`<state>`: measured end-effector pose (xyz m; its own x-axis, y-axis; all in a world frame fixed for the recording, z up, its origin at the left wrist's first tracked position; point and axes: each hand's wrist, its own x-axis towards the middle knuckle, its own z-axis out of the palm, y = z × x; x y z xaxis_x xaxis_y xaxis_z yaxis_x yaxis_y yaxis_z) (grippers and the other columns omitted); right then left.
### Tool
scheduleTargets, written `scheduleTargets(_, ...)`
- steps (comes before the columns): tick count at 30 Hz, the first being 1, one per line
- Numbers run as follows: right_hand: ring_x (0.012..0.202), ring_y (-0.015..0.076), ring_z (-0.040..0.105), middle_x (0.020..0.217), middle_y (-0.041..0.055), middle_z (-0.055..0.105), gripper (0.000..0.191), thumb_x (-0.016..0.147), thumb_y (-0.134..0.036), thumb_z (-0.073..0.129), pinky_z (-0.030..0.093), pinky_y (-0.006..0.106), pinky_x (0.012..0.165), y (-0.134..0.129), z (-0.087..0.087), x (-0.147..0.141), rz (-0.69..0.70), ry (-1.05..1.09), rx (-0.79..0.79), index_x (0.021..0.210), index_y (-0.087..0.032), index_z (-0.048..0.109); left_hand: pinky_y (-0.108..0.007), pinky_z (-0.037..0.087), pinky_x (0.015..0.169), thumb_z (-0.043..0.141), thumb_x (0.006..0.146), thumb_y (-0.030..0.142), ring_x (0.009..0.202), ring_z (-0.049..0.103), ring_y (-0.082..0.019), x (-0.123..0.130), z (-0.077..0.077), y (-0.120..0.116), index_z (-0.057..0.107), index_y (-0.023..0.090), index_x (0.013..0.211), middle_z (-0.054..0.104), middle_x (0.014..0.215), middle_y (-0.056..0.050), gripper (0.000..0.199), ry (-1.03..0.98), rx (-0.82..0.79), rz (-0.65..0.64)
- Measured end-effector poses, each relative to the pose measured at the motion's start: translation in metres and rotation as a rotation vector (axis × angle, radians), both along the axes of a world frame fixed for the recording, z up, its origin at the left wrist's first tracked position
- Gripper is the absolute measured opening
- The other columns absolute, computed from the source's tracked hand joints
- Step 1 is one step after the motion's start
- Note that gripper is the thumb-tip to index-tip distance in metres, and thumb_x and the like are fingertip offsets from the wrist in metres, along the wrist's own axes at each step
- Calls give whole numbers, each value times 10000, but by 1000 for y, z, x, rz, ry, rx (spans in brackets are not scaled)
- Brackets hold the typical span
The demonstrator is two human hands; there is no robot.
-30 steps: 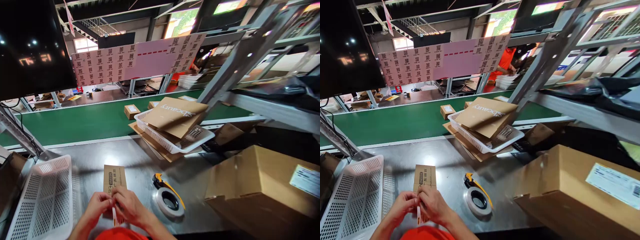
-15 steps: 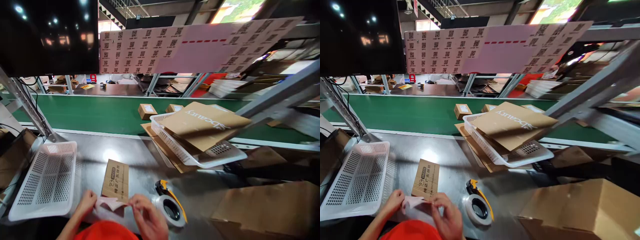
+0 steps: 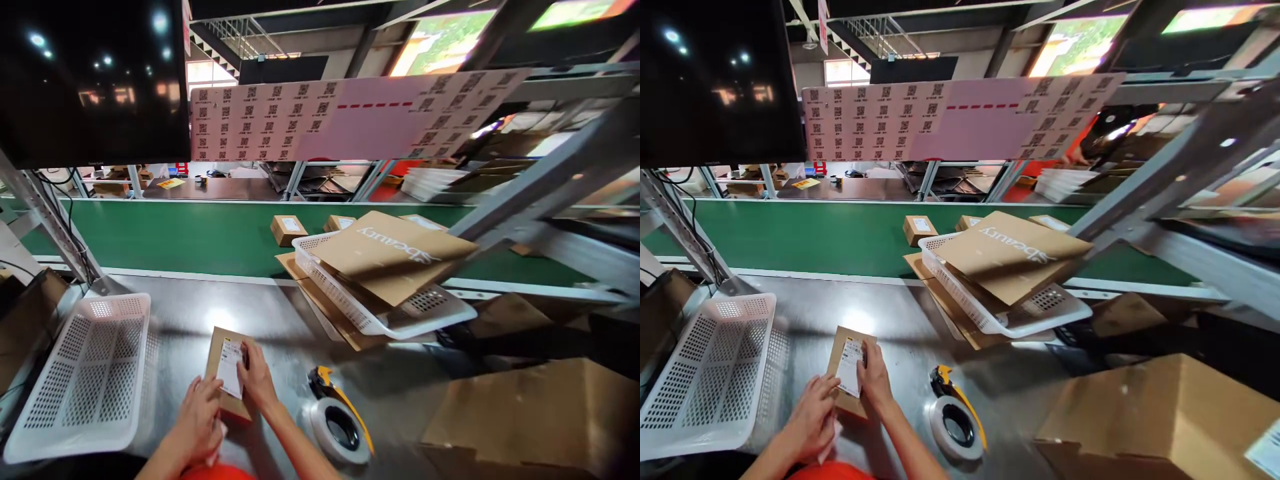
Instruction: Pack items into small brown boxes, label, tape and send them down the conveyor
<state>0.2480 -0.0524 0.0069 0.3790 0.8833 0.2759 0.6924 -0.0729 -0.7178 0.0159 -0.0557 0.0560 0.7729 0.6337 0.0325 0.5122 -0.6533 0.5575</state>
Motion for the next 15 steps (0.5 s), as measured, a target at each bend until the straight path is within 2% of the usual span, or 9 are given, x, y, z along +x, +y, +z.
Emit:
scheduleTargets(2, 1349, 365, 553, 1466, 289, 522, 532, 904, -158, 421, 479, 598, 1114, -5, -5, -3, 5, -105, -45, 1410, -63, 556, -593, 275, 1300, 594, 786, 162, 1542, 385, -355, 19, -5, 4, 733, 171, 1169, 538, 1575, -151, 408, 31, -47, -27)
scheduleTargets(3, 1425, 384, 483, 1546, 294, 454, 516, 945, -164, 396, 421, 635, 1158, -8, -7, -4, 36, -155, -68, 1422, -63, 566, -600, 291, 1291, 596, 794, 177, 1542, 385, -363, 23, -11, 4, 721, 157, 1213, 524, 1584, -167, 438, 59, -49, -19)
scheduleTargets(4, 1464, 375, 446, 1586, 263, 436, 498, 972, -176, 392, 385, 631, 1193, -11, -7, -5, 98, -200, -93, 1417, -85, 595, -598, 313, 1282, 595, 797, 180, 1538, 392, -365, 23, -19, 3, 710, 146, 1241, 512, 1592, -178, 460, 83, -35, -5)
scheduleTargets(6, 1462, 310, 475, 1568, 155, 518, 466, 987, -222, 459, 395, 537, 1226, -16, -6, -6, 279, -266, -148, 1412, -167, 643, -563, 364, 1265, 580, 800, 163, 1518, 430, -346, 14, -34, 0, 710, 149, 1223, 505, 1601, -170, 443, 87, 27, 16)
scheduleTargets(8, 1474, 274, 472, 1572, 70, 528, 514, 975, -268, 531, 400, 483, 1240, -15, -2, -5, 415, -323, -230, 1483, -246, 598, -530, 414, 1241, 553, 808, 138, 1507, 451, -333, 2, -44, -2, 721, 152, 1153, 512, 1597, -163, 384, 40, 103, -13)
scheduleTargets(10, 1551, 307, 343, 1653, 72, 394, 586, 996, -305, 524, 331, 540, 1271, -4, 4, -3, 417, -371, -321, 1578, -249, 480, -518, 460, 1208, 504, 840, 120, 1506, 453, -333, -7, -46, -2, 722, 146, 1094, 530, 1577, -176, 336, -18, 144, -53)
scheduleTargets(12, 1593, 348, 204, 1698, 118, 253, 609, 1030, -333, 486, 264, 594, 1283, 13, 10, 1, 347, -404, -398, 1617, -198, 403, -505, 480, 1194, 471, 855, 115, 1490, 477, -322, -8, -43, 0, 715, 145, 1068, 569, 1531, -190, 325, -81, 132, -49)
scheduleTargets(15, 1587, 410, 133, 1690, 196, 163, 637, 1036, -351, 480, 229, 654, 1271, 29, 18, 3, 254, -443, -467, 1615, -104, 381, -480, 454, 1219, 487, 851, 142, 1463, 509, -294, -8, -39, 2, 709, 187, 1008, 618, 1474, -156, 275, -212, 19, 7)
